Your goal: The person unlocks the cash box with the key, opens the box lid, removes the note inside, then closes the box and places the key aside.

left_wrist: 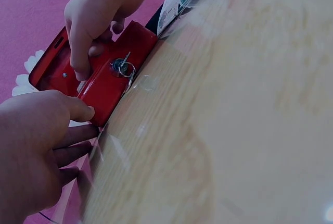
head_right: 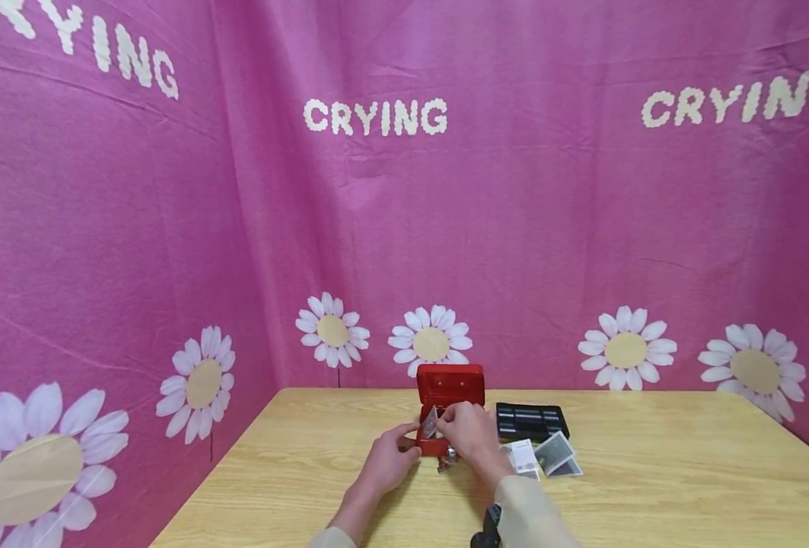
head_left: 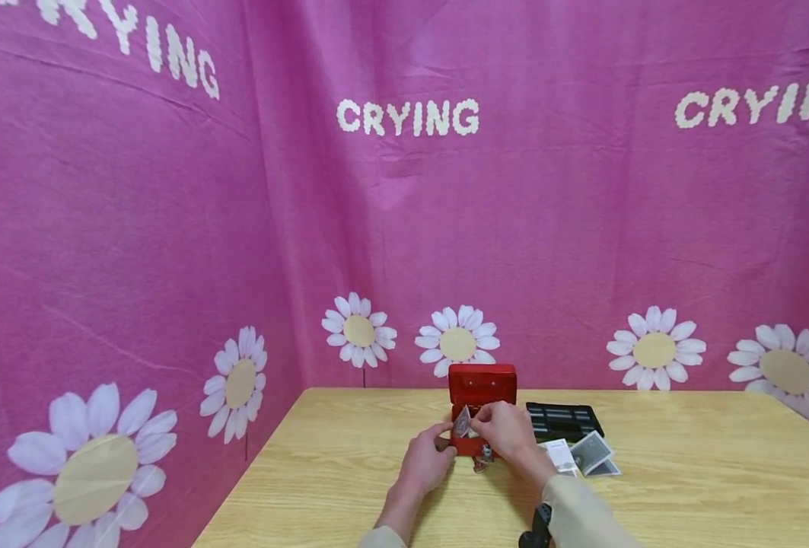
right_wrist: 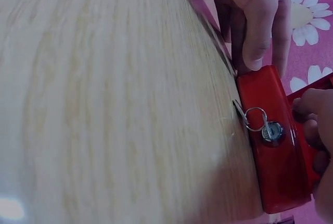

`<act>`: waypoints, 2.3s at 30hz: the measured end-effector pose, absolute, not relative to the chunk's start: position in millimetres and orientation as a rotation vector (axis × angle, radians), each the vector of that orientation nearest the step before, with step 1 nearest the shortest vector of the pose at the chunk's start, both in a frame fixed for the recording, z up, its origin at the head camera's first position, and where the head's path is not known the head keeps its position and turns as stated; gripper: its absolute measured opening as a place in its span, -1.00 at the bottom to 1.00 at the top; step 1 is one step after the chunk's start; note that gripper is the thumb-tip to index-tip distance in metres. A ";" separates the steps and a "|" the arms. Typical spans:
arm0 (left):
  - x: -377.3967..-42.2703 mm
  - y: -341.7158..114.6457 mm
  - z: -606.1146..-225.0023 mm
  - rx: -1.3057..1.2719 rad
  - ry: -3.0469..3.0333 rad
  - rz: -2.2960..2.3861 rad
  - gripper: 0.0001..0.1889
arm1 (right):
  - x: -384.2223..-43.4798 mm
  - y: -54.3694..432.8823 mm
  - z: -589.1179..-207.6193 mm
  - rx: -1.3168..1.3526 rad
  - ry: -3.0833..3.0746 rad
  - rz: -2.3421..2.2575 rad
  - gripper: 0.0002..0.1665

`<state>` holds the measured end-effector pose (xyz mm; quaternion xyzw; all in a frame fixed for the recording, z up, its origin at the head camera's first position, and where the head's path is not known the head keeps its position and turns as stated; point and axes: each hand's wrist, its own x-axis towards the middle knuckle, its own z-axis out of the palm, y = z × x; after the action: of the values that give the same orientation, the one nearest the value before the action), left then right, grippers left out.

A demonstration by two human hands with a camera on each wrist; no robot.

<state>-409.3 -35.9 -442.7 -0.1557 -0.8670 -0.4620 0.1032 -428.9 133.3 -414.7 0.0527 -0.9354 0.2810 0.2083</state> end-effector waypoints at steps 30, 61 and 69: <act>-410.4 -35.0 -445.4 -0.490 -2.529 -1.344 -0.55 | -413.3 138.7 -411.3 0.011 -2.449 1.055 -0.81; -406.7 -35.5 -444.8 -0.512 -2.518 -1.365 -0.52 | -383.3 157.3 -395.7 0.045 -2.292 1.167 -0.82; -406.5 -32.0 -445.6 -0.499 -2.522 -1.373 -0.53 | -372.3 165.4 -394.2 0.015 -2.296 1.150 -0.84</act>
<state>-406.5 -32.0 -445.6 -0.1701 -0.8598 -0.4680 0.1132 -372.3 165.4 -394.2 0.0056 -0.8576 0.4295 0.2828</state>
